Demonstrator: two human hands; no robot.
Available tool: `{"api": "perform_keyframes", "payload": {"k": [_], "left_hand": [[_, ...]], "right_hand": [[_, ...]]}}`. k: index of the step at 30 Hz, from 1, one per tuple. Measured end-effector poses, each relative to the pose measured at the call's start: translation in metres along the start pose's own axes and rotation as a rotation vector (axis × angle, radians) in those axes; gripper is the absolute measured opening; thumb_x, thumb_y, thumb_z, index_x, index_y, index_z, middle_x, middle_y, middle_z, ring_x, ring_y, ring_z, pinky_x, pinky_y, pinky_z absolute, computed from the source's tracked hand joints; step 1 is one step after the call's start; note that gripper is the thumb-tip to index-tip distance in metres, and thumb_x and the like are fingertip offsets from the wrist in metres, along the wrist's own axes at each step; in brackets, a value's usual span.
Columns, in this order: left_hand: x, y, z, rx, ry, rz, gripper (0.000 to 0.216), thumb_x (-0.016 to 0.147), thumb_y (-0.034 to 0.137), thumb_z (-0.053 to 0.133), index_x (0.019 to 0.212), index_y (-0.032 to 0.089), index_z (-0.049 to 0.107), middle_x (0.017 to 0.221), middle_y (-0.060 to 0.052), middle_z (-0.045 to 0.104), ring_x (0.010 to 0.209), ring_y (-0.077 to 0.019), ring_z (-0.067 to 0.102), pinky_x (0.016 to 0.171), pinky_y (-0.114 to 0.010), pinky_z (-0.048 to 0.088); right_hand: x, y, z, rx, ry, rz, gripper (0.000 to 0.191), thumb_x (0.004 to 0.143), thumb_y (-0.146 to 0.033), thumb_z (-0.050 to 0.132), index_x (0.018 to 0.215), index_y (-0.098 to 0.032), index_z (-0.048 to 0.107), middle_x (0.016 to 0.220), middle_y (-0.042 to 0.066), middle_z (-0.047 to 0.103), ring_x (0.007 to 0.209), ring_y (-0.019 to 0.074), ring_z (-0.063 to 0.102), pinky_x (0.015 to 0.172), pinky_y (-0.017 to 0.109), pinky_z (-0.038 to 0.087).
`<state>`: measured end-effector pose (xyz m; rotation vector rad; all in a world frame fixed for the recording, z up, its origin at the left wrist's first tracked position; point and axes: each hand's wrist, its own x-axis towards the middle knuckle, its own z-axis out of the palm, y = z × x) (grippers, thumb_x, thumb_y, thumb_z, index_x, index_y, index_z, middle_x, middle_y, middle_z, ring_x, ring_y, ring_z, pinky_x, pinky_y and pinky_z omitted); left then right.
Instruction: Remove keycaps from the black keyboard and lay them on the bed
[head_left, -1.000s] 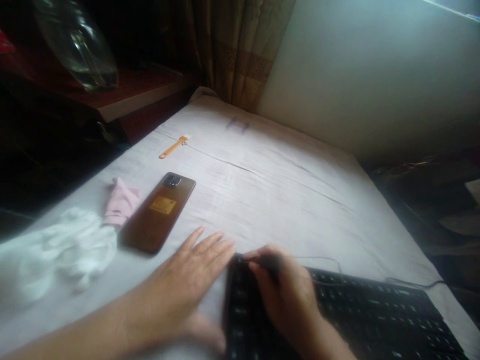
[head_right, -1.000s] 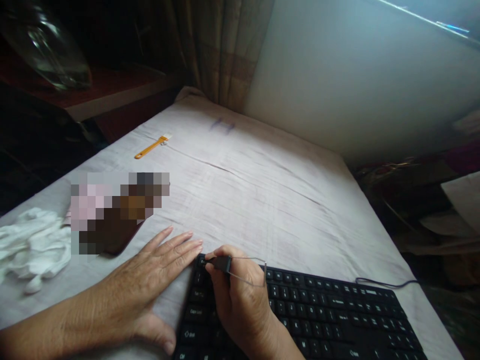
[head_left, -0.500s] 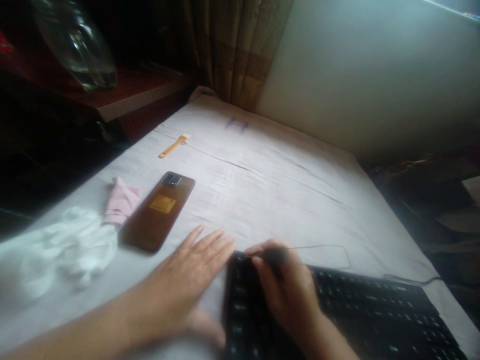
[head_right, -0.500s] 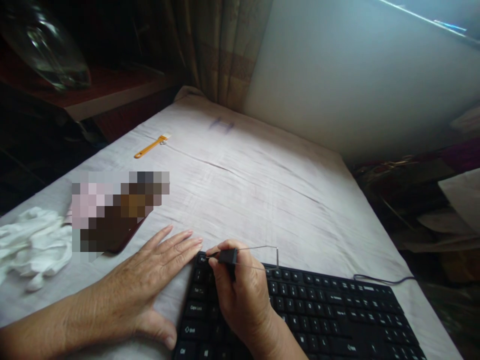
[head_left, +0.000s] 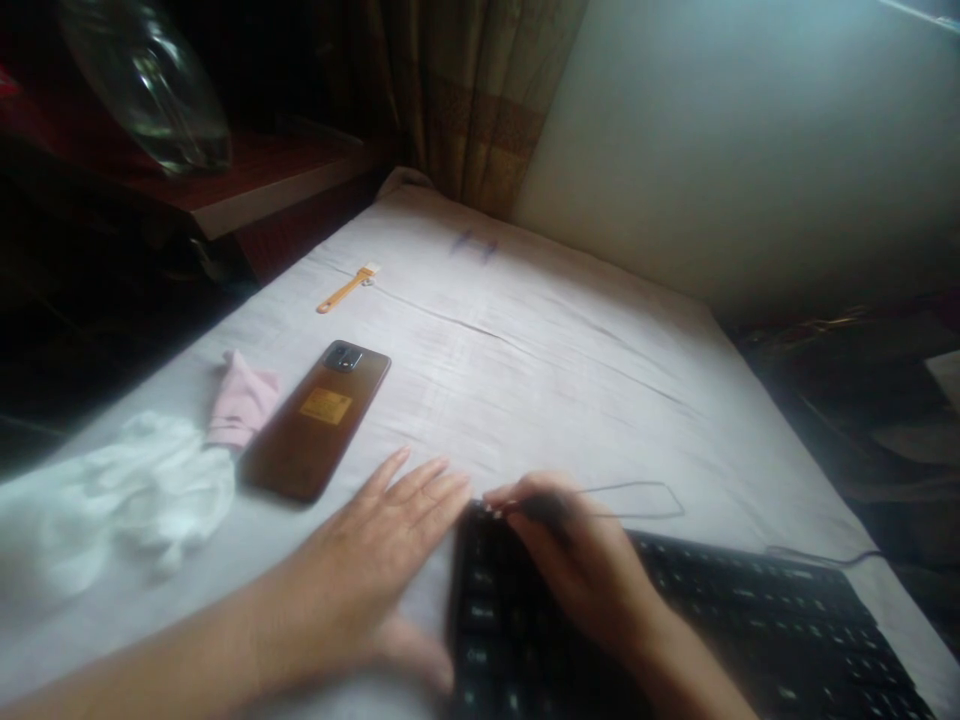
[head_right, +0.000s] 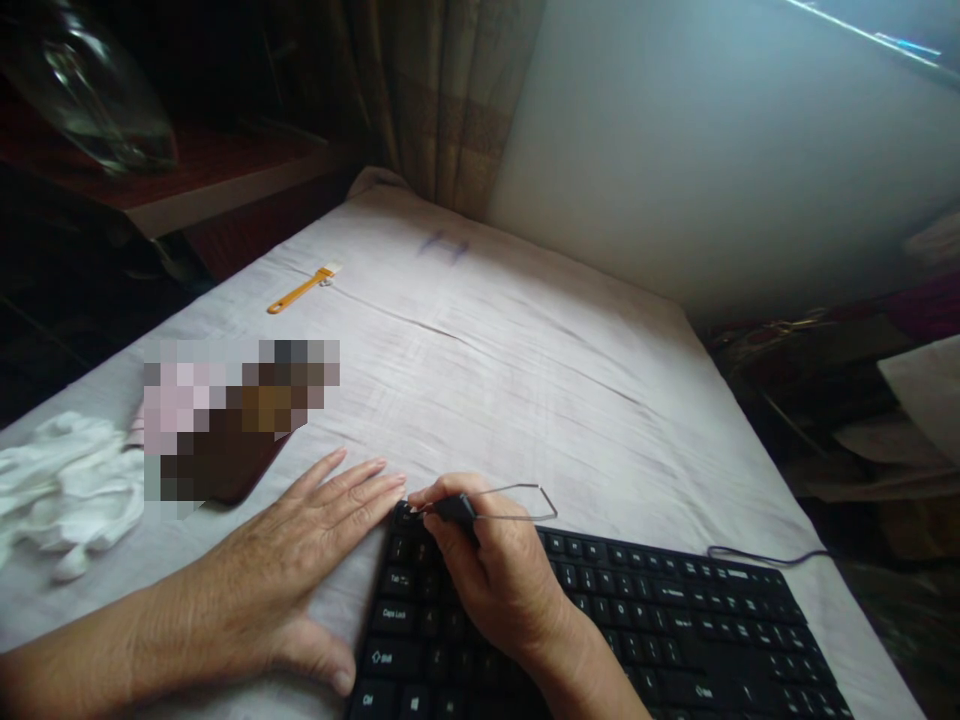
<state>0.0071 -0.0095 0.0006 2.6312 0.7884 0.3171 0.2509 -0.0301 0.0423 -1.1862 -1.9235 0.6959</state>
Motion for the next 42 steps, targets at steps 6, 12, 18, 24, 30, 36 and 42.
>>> {"api": "perform_keyframes", "payload": {"k": [6,12,18,24,30,36,42], "left_hand": [[-0.001,0.0,0.0,0.022,-0.005,-0.004,0.122,0.071,0.089,0.05,0.158,0.023,-0.005,0.16,-0.014,0.035,0.15,-0.0313,0.028,0.126,-0.05,0.006],[-0.001,0.0,0.002,0.015,0.019,-0.004,0.121,0.071,0.088,0.051,0.159,0.022,0.0,0.158,-0.014,0.039,0.148,-0.0323,0.032,0.126,-0.051,0.009],[-0.001,0.0,0.002,0.014,0.015,-0.005,0.118,0.072,0.089,0.046,0.159,0.02,0.005,0.159,-0.014,0.037,0.149,-0.031,0.03,0.126,-0.048,0.006],[-0.001,-0.001,0.0,0.013,0.006,-0.003,0.115,0.073,0.089,0.044,0.159,0.02,0.007,0.16,-0.014,0.036,0.15,-0.03,0.029,0.126,-0.048,0.005],[-0.002,0.0,0.001,0.029,-0.006,-0.015,0.117,0.073,0.089,0.047,0.159,0.021,0.004,0.161,-0.013,0.034,0.151,-0.0288,0.025,0.126,-0.046,0.0],[-0.002,0.001,0.002,0.022,0.005,-0.01,0.116,0.074,0.089,0.045,0.158,0.02,0.006,0.16,-0.014,0.035,0.151,-0.0277,0.025,0.126,-0.045,0.001],[-0.001,0.001,0.001,0.029,-0.004,-0.013,0.119,0.071,0.089,0.048,0.158,0.02,0.004,0.159,-0.015,0.037,0.151,-0.0289,0.027,0.126,-0.047,0.002]], "right_hand": [[0.004,0.007,-0.006,0.072,-0.101,0.017,0.02,0.094,-0.011,0.056,0.107,-0.026,0.06,0.099,0.0,0.074,0.092,0.0131,0.072,0.085,0.025,0.058],[0.011,0.008,-0.012,0.076,-0.148,-0.026,0.014,0.094,-0.013,0.056,0.101,-0.024,0.063,0.091,0.001,0.074,0.085,0.0143,0.072,0.079,0.027,0.059],[0.011,0.005,-0.011,0.087,-0.15,-0.069,0.013,0.096,-0.012,0.055,0.099,-0.023,0.062,0.092,0.003,0.077,0.084,0.0147,0.074,0.078,0.028,0.061],[0.018,0.002,-0.013,-0.025,-0.224,-0.096,0.008,0.096,-0.017,0.057,0.097,-0.022,0.063,0.088,0.003,0.076,0.08,0.0143,0.073,0.075,0.026,0.06],[0.024,-0.004,-0.01,-0.076,-0.222,-0.056,0.01,0.094,-0.016,0.058,0.087,-0.02,0.063,0.08,0.002,0.07,0.073,0.0138,0.068,0.068,0.024,0.056],[0.025,-0.008,-0.006,-0.14,-0.206,-0.075,0.012,0.094,-0.015,0.056,0.086,-0.021,0.061,0.077,0.002,0.068,0.068,0.0138,0.066,0.065,0.024,0.055],[0.028,-0.002,-0.008,-0.102,-0.208,-0.099,0.009,0.093,-0.016,0.06,0.086,-0.021,0.062,0.076,0.001,0.071,0.069,0.0145,0.069,0.067,0.026,0.057]]}}
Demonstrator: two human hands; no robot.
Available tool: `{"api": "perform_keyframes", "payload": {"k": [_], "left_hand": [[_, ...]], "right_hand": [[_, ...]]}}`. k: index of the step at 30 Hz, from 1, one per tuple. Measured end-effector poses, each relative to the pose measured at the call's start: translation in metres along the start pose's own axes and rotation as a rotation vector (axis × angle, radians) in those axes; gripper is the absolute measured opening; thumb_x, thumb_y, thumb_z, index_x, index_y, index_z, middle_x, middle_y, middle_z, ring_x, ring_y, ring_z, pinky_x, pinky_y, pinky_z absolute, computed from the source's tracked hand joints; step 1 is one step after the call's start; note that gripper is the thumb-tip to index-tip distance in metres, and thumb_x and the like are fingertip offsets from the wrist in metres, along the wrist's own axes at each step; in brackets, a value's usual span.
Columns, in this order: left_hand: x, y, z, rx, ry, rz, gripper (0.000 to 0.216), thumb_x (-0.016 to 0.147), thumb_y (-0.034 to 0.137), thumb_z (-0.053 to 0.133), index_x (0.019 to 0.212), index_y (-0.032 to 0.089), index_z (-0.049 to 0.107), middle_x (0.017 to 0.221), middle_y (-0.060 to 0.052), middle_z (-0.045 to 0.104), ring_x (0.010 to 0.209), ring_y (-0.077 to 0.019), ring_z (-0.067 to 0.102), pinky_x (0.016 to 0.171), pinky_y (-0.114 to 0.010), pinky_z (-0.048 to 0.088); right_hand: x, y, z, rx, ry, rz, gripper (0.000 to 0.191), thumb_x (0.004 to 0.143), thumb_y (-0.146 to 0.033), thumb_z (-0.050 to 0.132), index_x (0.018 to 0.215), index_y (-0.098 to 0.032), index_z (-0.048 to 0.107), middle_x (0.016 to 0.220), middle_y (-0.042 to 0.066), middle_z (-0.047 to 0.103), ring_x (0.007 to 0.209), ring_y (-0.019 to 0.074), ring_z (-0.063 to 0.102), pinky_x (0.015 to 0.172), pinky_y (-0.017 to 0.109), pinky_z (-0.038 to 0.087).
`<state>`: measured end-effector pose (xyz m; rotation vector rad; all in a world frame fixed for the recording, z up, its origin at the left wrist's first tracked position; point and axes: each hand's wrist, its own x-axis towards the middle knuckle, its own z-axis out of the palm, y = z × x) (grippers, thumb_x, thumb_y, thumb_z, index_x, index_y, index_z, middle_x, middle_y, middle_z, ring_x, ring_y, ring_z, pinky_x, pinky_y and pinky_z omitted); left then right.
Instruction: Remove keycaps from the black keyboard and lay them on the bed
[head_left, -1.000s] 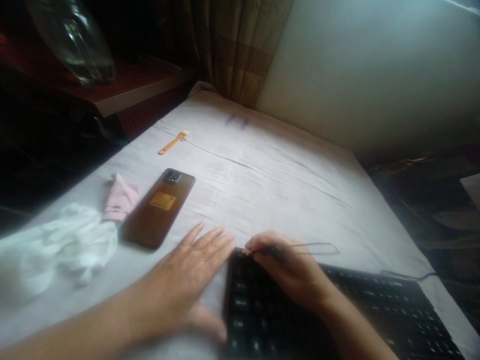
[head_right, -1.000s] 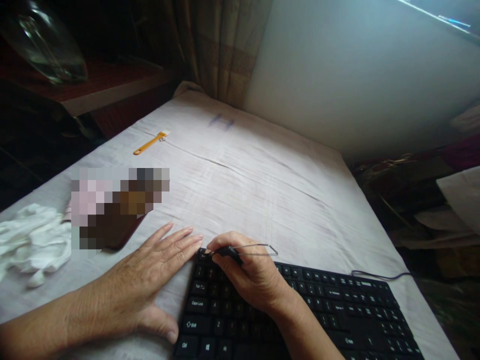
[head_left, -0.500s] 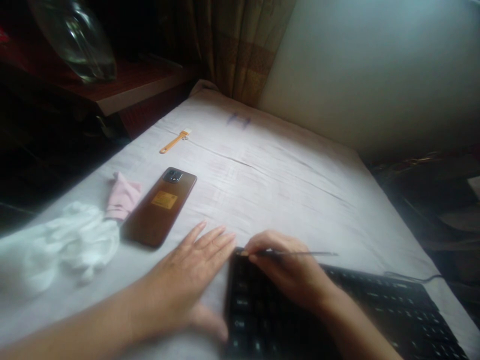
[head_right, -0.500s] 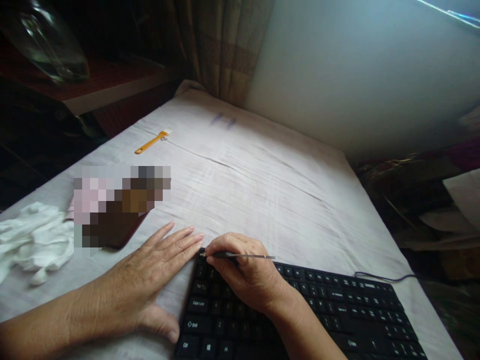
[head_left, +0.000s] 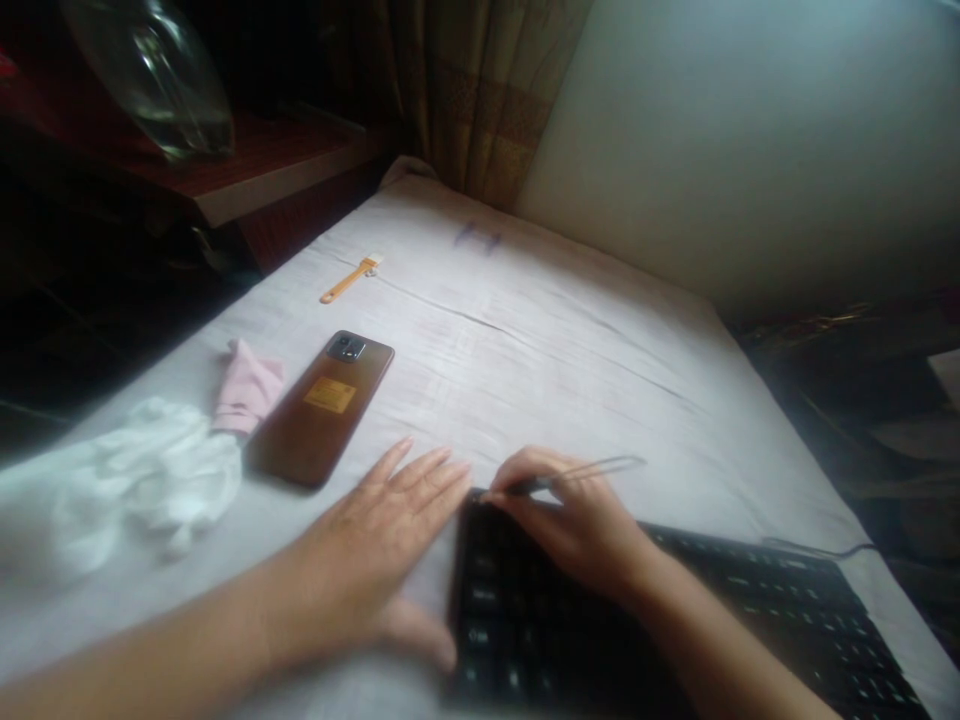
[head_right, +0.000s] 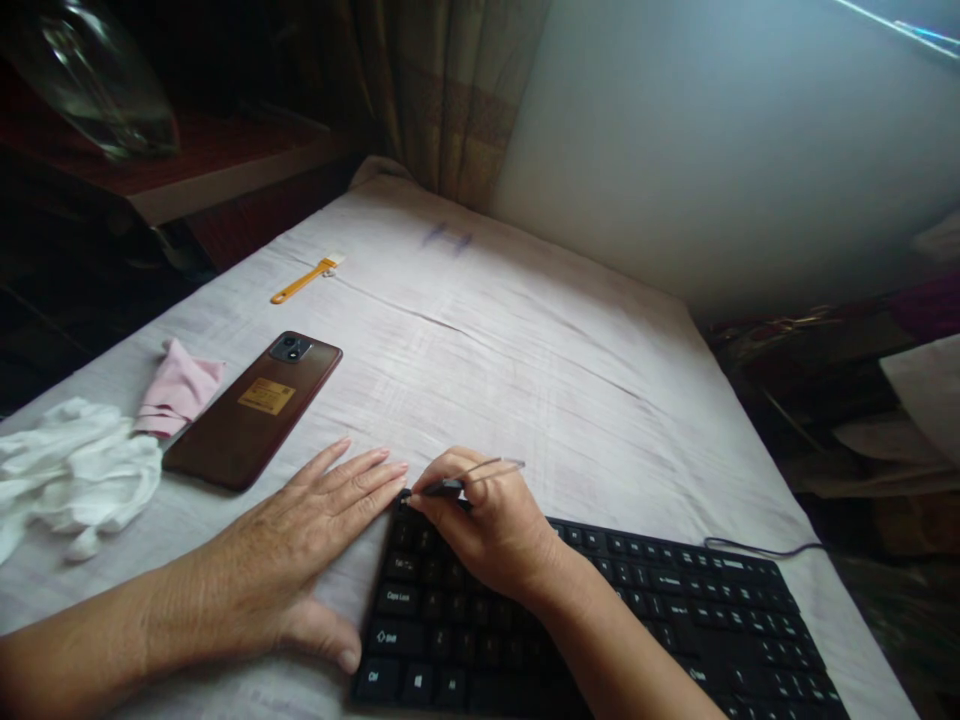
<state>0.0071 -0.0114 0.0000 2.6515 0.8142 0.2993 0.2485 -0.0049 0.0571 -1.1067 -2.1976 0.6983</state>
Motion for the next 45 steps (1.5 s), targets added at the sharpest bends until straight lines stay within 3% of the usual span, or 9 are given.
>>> {"api": "perform_keyframes", "payload": {"k": [3,9,13,18,22,25,30,36,45], "left_hand": [[0.0,-0.001,0.001,-0.004,-0.001,0.001,0.119,0.072,0.089,0.048,0.158,0.021,0.003,0.16,-0.015,0.035,0.151,-0.0288,0.026,0.126,-0.046,0.001],[0.001,-0.003,0.001,-0.034,-0.035,-0.011,0.123,0.068,0.089,0.053,0.158,0.021,0.006,0.162,-0.014,0.032,0.152,-0.0297,0.023,0.126,-0.049,0.002],[0.001,-0.003,0.0,-0.051,-0.05,-0.022,0.122,0.068,0.088,0.055,0.158,0.022,0.008,0.162,-0.014,0.03,0.152,-0.0293,0.022,0.126,-0.05,0.005],[0.002,-0.003,0.001,-0.053,-0.041,-0.033,0.125,0.063,0.086,0.064,0.158,0.022,0.013,0.16,-0.015,0.036,0.151,-0.0311,0.025,0.126,-0.052,0.006],[0.002,-0.004,0.002,-0.035,-0.032,-0.015,0.123,0.065,0.087,0.061,0.158,0.021,0.014,0.158,-0.017,0.037,0.151,-0.0315,0.026,0.126,-0.052,0.008],[0.001,-0.004,0.003,-0.023,-0.031,-0.009,0.126,0.065,0.086,0.061,0.158,0.022,0.005,0.16,-0.017,0.034,0.151,-0.0321,0.025,0.125,-0.055,0.01],[0.002,-0.004,0.002,-0.045,-0.014,0.005,0.131,0.066,0.087,0.06,0.157,0.027,-0.014,0.161,-0.015,0.032,0.151,-0.0334,0.025,0.125,-0.057,0.012],[0.003,-0.003,0.001,-0.064,-0.005,0.002,0.125,0.069,0.087,0.055,0.157,0.027,-0.011,0.162,-0.015,0.031,0.151,-0.0335,0.025,0.125,-0.056,0.01],[0.002,0.0,0.004,-0.089,0.001,-0.03,0.125,0.069,0.085,0.058,0.158,0.027,-0.007,0.163,-0.012,0.03,0.152,-0.0312,0.022,0.125,-0.052,0.001]], "right_hand": [[0.0,-0.001,0.001,-0.015,0.027,0.01,0.008,0.094,-0.017,0.059,0.087,-0.021,0.062,0.077,0.002,0.071,0.069,0.015,0.069,0.067,0.026,0.057],[0.006,-0.012,0.001,-0.184,-0.09,-0.038,0.019,0.096,-0.017,0.053,0.079,-0.02,0.06,0.073,0.001,0.066,0.062,0.0128,0.063,0.059,0.022,0.052],[0.007,-0.013,0.004,-0.187,-0.07,-0.033,0.019,0.097,-0.017,0.052,0.079,-0.02,0.059,0.072,0.0,0.065,0.062,0.0125,0.063,0.06,0.022,0.051],[0.008,-0.015,0.007,-0.282,-0.092,-0.041,0.022,0.097,-0.018,0.05,0.076,-0.02,0.058,0.07,0.0,0.062,0.056,0.0118,0.059,0.054,0.021,0.048],[0.01,-0.018,0.007,-0.284,-0.087,-0.018,0.022,0.098,-0.02,0.049,0.078,-0.021,0.059,0.071,0.001,0.064,0.059,0.0126,0.062,0.057,0.022,0.051],[0.009,-0.017,0.007,-0.251,-0.082,0.018,0.018,0.097,-0.018,0.051,0.081,-0.02,0.061,0.078,0.003,0.07,0.066,0.0144,0.067,0.063,0.024,0.054],[-0.002,-0.008,0.011,-0.126,0.032,-0.013,0.013,0.094,-0.013,0.056,0.088,-0.02,0.064,0.079,0.002,0.075,0.072,0.0153,0.072,0.071,0.024,0.057],[-0.009,-0.003,0.02,-0.131,0.18,-0.095,0.011,0.094,-0.013,0.057,0.09,-0.021,0.064,0.078,0.002,0.075,0.07,0.0151,0.072,0.069,0.024,0.058],[-0.011,-0.001,0.022,-0.072,0.229,-0.066,0.012,0.094,-0.014,0.057,0.09,-0.022,0.065,0.078,0.002,0.076,0.068,0.0147,0.073,0.068,0.023,0.058]]}}
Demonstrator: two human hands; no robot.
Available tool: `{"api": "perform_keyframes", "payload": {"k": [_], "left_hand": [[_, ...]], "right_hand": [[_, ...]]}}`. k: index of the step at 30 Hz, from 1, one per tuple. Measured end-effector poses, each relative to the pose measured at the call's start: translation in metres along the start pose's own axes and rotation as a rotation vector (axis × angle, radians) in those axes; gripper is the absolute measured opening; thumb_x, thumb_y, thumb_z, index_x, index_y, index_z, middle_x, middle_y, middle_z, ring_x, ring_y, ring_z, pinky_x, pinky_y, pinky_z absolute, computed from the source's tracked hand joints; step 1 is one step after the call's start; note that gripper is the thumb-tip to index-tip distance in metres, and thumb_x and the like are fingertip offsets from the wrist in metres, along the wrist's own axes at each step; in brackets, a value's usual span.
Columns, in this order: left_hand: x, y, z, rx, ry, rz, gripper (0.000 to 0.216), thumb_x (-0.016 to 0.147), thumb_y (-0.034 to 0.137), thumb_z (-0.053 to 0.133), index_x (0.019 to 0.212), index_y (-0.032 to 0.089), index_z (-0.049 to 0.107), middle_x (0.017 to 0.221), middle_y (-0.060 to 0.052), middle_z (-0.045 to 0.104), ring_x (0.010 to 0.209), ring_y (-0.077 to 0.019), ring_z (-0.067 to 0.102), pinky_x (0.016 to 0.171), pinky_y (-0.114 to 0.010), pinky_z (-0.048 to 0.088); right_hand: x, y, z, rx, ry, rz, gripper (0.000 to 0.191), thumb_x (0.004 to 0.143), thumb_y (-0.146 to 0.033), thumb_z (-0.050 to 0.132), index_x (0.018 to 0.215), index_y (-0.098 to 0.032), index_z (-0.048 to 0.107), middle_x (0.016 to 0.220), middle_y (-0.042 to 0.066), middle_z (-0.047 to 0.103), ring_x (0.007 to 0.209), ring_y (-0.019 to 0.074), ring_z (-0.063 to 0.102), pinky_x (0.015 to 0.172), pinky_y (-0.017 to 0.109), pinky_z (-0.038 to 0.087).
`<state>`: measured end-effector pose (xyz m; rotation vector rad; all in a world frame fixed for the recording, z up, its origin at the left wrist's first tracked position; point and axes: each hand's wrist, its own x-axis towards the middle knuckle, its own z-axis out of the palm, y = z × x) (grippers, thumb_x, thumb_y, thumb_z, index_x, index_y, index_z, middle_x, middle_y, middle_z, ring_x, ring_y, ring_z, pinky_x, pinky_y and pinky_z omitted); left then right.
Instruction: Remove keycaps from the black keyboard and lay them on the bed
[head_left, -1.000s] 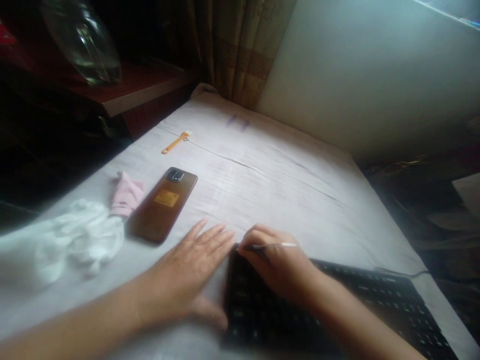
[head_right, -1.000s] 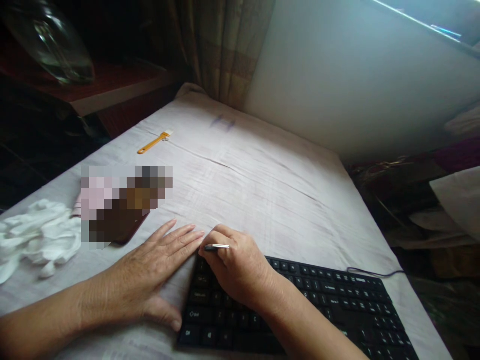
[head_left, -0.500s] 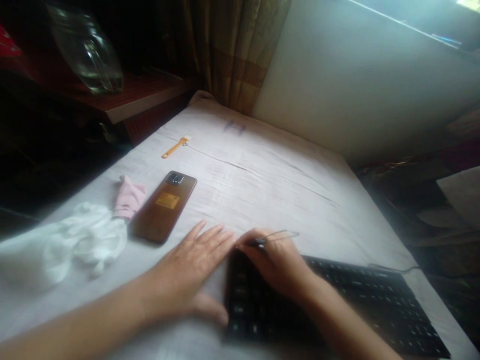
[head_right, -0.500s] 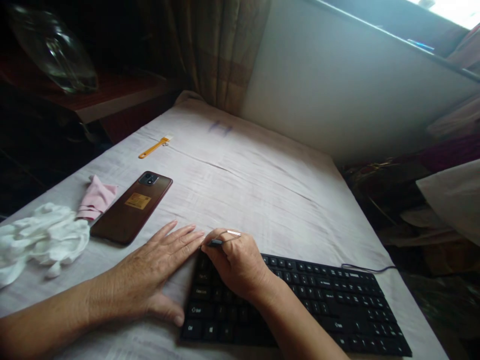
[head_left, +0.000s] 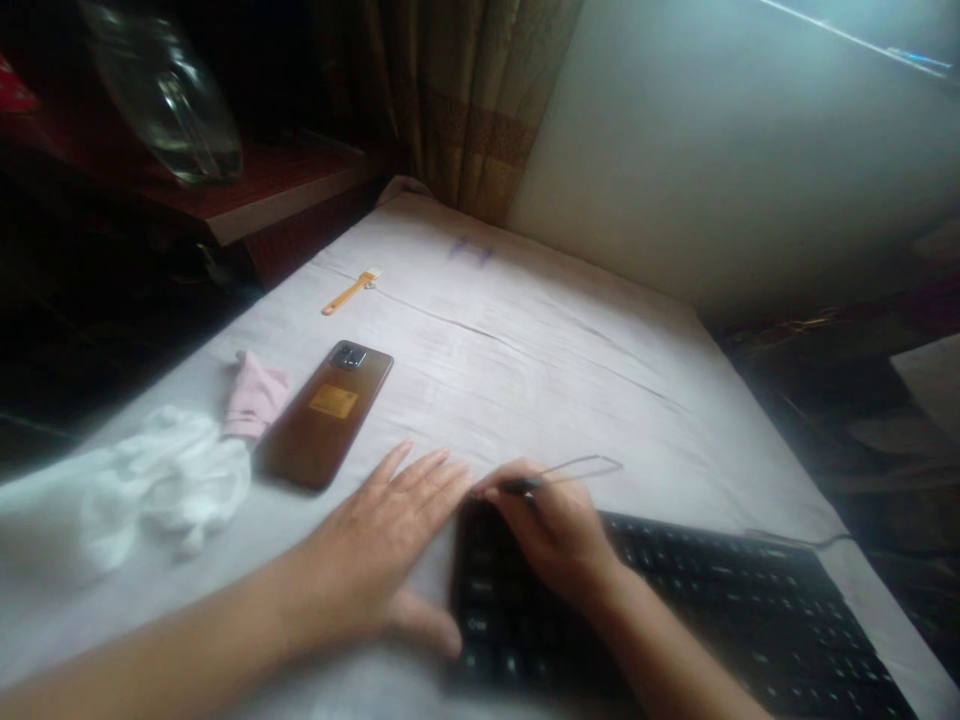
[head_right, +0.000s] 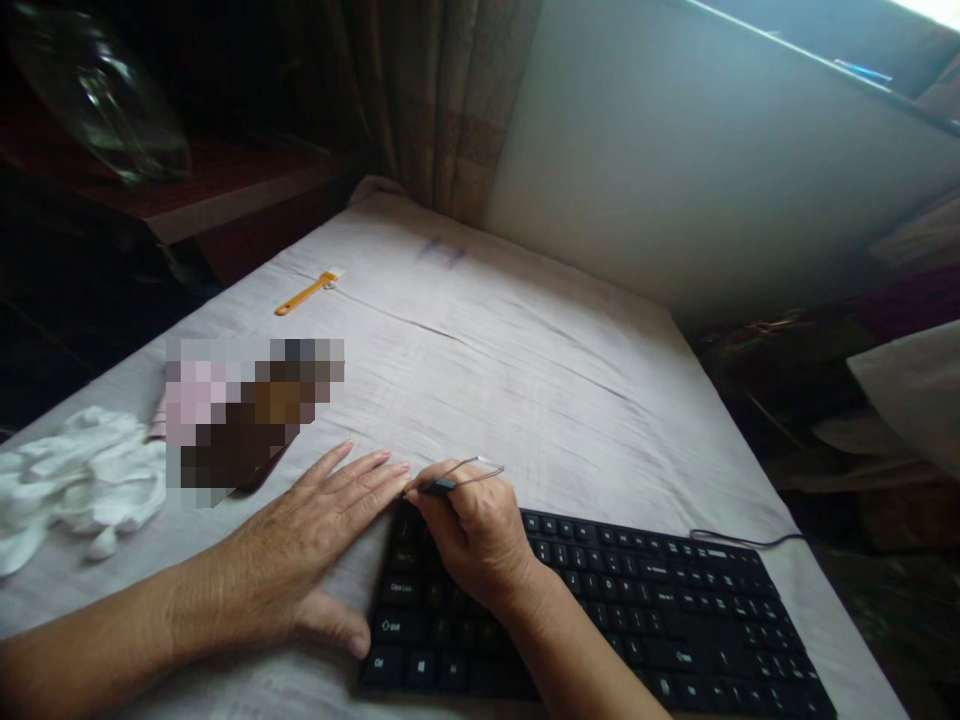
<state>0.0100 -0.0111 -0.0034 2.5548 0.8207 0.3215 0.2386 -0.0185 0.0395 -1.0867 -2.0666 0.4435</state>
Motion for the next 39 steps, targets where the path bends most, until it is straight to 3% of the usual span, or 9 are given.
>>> {"api": "perform_keyframes", "payload": {"k": [6,14,18,20,23,27,31,33,39], "left_hand": [[-0.001,-0.001,0.001,-0.026,0.011,0.007,0.124,0.069,0.084,0.06,0.159,0.026,-0.004,0.162,-0.013,0.031,0.151,-0.0329,0.024,0.125,-0.054,0.001],[-0.002,-0.006,-0.002,-0.056,0.064,0.05,0.117,0.072,0.08,0.062,0.159,0.03,-0.001,0.161,-0.012,0.035,0.148,-0.0355,0.032,0.124,-0.059,0.014],[0.003,-0.008,-0.006,-0.091,0.111,0.022,0.088,0.083,0.068,0.061,0.155,0.03,0.026,0.153,-0.01,0.048,0.142,-0.0338,0.042,0.122,-0.061,0.02],[0.01,-0.006,-0.01,-0.143,0.177,-0.046,0.065,0.089,0.061,0.059,0.144,0.028,0.046,0.142,-0.009,0.059,0.134,-0.0307,0.052,0.12,-0.059,0.027],[0.027,0.004,-0.02,-0.272,0.244,-0.128,0.043,0.089,0.052,0.063,0.125,0.028,0.061,0.123,-0.005,0.069,0.118,-0.0265,0.062,0.109,-0.049,0.042],[0.059,0.02,-0.032,-0.542,0.255,-0.21,0.029,0.08,0.038,0.073,0.107,0.029,0.069,0.109,-0.001,0.073,0.106,-0.0236,0.064,0.1,-0.039,0.045],[0.085,0.028,-0.03,-0.707,0.276,-0.319,0.023,0.081,0.044,0.069,0.091,0.024,0.07,0.091,-0.001,0.072,0.089,-0.0206,0.066,0.083,-0.032,0.049],[0.091,0.029,-0.025,-0.762,0.25,-0.324,0.027,0.083,0.048,0.066,0.089,0.022,0.071,0.088,-0.002,0.073,0.084,-0.0196,0.066,0.078,-0.03,0.05],[0.091,0.024,-0.013,-0.919,0.189,-0.34,0.03,0.083,0.049,0.066,0.09,0.02,0.069,0.089,-0.003,0.074,0.086,-0.0189,0.068,0.082,-0.03,0.052]], "right_hand": [[0.0,-0.004,0.0,0.149,0.11,0.245,0.012,0.093,-0.018,0.056,0.086,-0.022,0.066,0.075,0.0,0.074,0.065,0.0141,0.07,0.063,0.023,0.057],[0.003,-0.002,-0.002,0.312,0.17,0.423,0.015,0.092,-0.028,0.059,0.082,-0.02,0.066,0.067,0.0,0.069,0.059,0.0135,0.065,0.06,0.025,0.055],[0.004,-0.006,-0.009,0.237,0.163,0.381,0.014,0.091,-0.026,0.059,0.081,-0.02,0.066,0.068,0.0,0.071,0.061,0.014,0.066,0.062,0.025,0.053],[0.006,-0.008,-0.014,0.182,0.155,0.321,0.013,0.091,-0.023,0.06,0.08,-0.02,0.065,0.069,0.0,0.071,0.062,0.0137,0.066,0.062,0.023,0.052],[0.008,-0.011,-0.021,0.145,0.161,0.211,0.014,0.092,-0.019,0.059,0.079,-0.019,0.065,0.07,0.001,0.071,0.063,0.0132,0.067,0.063,0.022,0.052],[0.012,-0.011,-0.031,0.148,0.182,0.125,0.015,0.094,-0.018,0.057,0.082,-0.02,0.065,0.074,0.001,0.074,0.067,0.0135,0.071,0.065,0.021,0.053],[0.011,-0.005,-0.039,0.113,0.24,0.103,0.011,0.092,-0.017,0.059,0.082,-0.02,0.065,0.072,0.001,0.073,0.063,0.0129,0.068,0.062,0.021,0.052],[0.009,0.0,-0.04,0.107,0.251,0.125,0.012,0.092,-0.019,0.059,0.081,-0.02,0.065,0.069,0.0,0.07,0.059,0.0125,0.066,0.06,0.021,0.051],[0.006,0.007,-0.038,0.168,0.206,0.195,0.015,0.093,-0.023,0.059,0.081,-0.019,0.065,0.069,0.001,0.07,0.06,0.0133,0.065,0.06,0.022,0.05]]}}
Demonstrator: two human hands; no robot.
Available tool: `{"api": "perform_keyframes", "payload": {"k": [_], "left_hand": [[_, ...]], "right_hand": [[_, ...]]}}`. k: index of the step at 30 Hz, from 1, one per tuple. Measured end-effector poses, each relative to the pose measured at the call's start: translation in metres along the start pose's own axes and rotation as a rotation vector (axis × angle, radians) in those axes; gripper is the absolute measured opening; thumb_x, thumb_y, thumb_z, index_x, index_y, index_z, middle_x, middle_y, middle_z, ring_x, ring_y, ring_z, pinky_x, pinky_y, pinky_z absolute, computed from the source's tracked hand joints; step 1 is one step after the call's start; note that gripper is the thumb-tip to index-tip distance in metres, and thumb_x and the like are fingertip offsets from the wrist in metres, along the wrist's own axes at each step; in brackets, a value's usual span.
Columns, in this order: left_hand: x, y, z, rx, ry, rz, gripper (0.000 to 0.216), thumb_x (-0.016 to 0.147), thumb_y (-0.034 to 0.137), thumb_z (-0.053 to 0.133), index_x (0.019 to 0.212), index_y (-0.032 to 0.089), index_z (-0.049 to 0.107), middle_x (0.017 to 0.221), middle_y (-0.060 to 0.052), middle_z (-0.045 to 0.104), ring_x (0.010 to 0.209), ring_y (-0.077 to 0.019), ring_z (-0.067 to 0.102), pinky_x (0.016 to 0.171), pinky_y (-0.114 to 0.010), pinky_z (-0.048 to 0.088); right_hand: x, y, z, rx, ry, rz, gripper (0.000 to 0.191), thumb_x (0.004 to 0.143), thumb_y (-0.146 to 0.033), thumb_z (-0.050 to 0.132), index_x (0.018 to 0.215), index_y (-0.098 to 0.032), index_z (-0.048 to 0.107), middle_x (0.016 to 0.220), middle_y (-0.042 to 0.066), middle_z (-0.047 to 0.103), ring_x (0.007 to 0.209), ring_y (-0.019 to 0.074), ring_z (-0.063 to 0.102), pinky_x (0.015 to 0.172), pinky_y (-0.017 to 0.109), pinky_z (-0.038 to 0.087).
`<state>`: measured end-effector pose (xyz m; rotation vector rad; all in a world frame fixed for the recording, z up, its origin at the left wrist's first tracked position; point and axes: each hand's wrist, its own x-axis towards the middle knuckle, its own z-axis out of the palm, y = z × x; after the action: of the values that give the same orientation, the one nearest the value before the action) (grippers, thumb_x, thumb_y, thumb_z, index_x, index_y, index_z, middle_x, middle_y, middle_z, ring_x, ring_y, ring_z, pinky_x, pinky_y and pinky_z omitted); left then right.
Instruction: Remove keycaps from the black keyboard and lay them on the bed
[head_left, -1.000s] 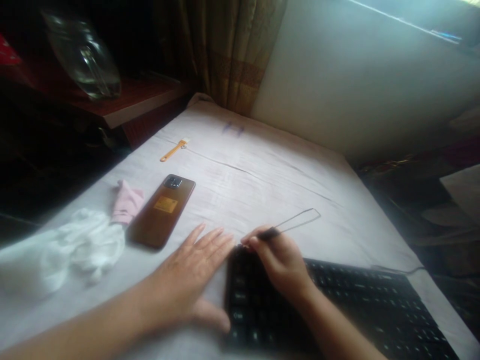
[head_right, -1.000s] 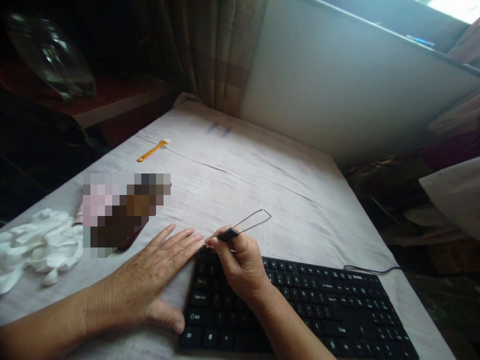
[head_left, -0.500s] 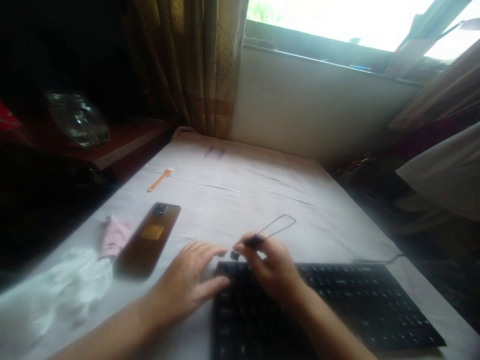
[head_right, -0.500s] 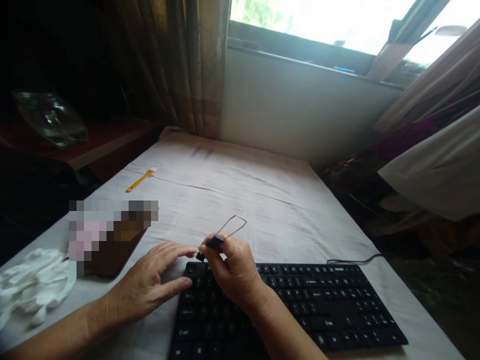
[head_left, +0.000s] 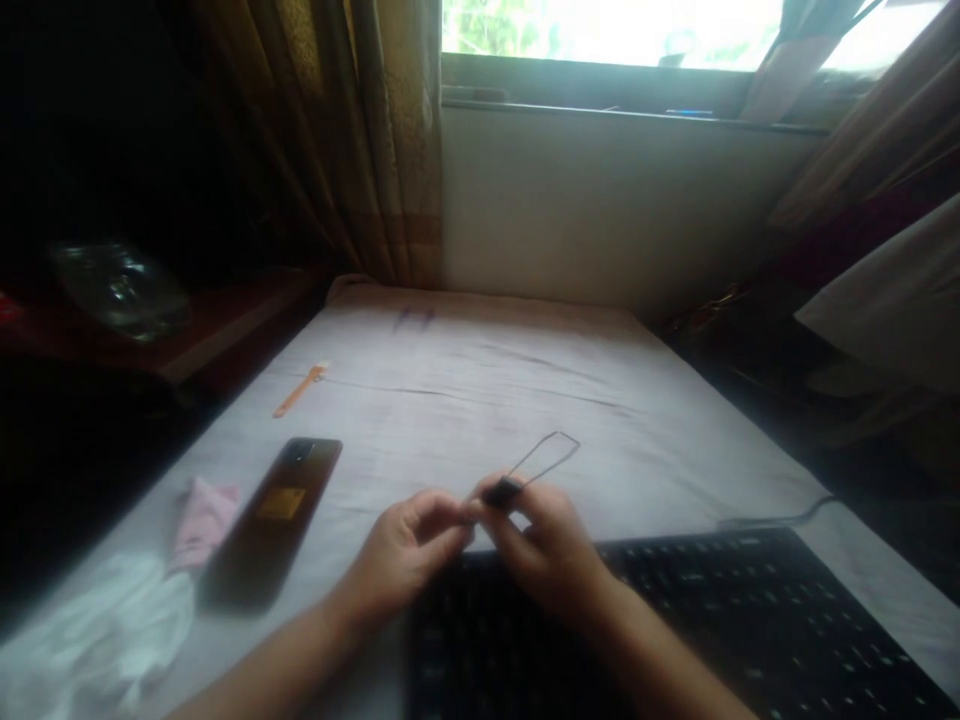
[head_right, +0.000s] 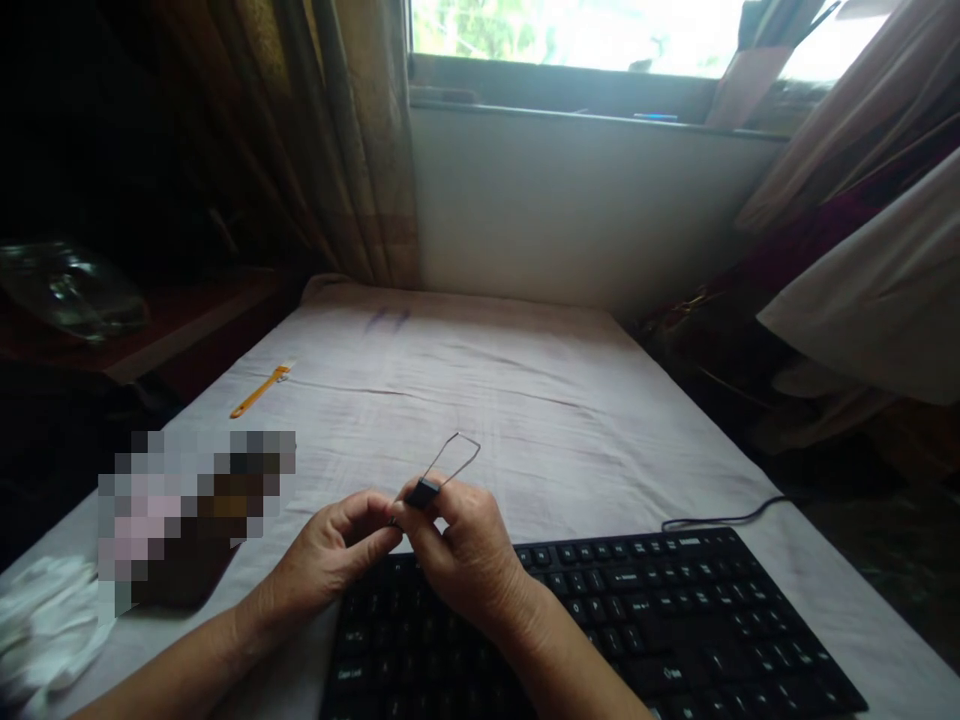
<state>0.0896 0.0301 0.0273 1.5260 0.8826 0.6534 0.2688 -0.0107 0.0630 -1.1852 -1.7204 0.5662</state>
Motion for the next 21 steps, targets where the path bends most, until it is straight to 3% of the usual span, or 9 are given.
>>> {"api": "perform_keyframes", "payload": {"k": [7,13,17,21], "left_hand": [[0.003,-0.005,-0.008,-0.032,-0.047,-0.046,0.027,0.082,0.045,0.069,0.094,0.021,0.07,0.093,-0.004,0.075,0.089,-0.0208,0.069,0.086,-0.034,0.054],[0.005,-0.009,-0.012,-0.019,-0.011,-0.081,0.032,0.079,0.047,0.071,0.099,0.021,0.071,0.095,-0.005,0.075,0.089,-0.0211,0.069,0.085,-0.035,0.055],[0.004,-0.007,-0.013,0.049,0.038,-0.095,0.04,0.08,0.052,0.066,0.105,0.022,0.071,0.09,-0.005,0.075,0.08,-0.0189,0.069,0.076,-0.033,0.058],[0.005,-0.005,-0.021,0.205,0.126,-0.046,0.041,0.08,0.058,0.063,0.097,0.022,0.073,0.083,-0.004,0.077,0.073,-0.0196,0.071,0.071,-0.034,0.06]], "right_hand": [[0.0,0.005,0.006,0.032,0.005,0.1,0.013,0.091,-0.021,0.059,0.08,-0.02,0.065,0.069,0.0,0.07,0.061,0.014,0.065,0.062,0.024,0.051],[0.003,0.004,0.002,0.044,0.088,0.166,0.012,0.091,-0.023,0.059,0.081,-0.02,0.066,0.07,0.001,0.069,0.063,0.0147,0.064,0.061,0.025,0.052],[0.008,-0.001,-0.013,0.051,0.124,0.191,0.014,0.09,-0.026,0.06,0.08,-0.019,0.065,0.069,0.001,0.069,0.061,0.0145,0.064,0.06,0.026,0.052],[0.013,0.002,-0.046,0.026,0.115,0.287,0.02,0.088,-0.036,0.062,0.08,-0.019,0.067,0.069,0.002,0.069,0.061,0.016,0.064,0.056,0.027,0.051]]}}
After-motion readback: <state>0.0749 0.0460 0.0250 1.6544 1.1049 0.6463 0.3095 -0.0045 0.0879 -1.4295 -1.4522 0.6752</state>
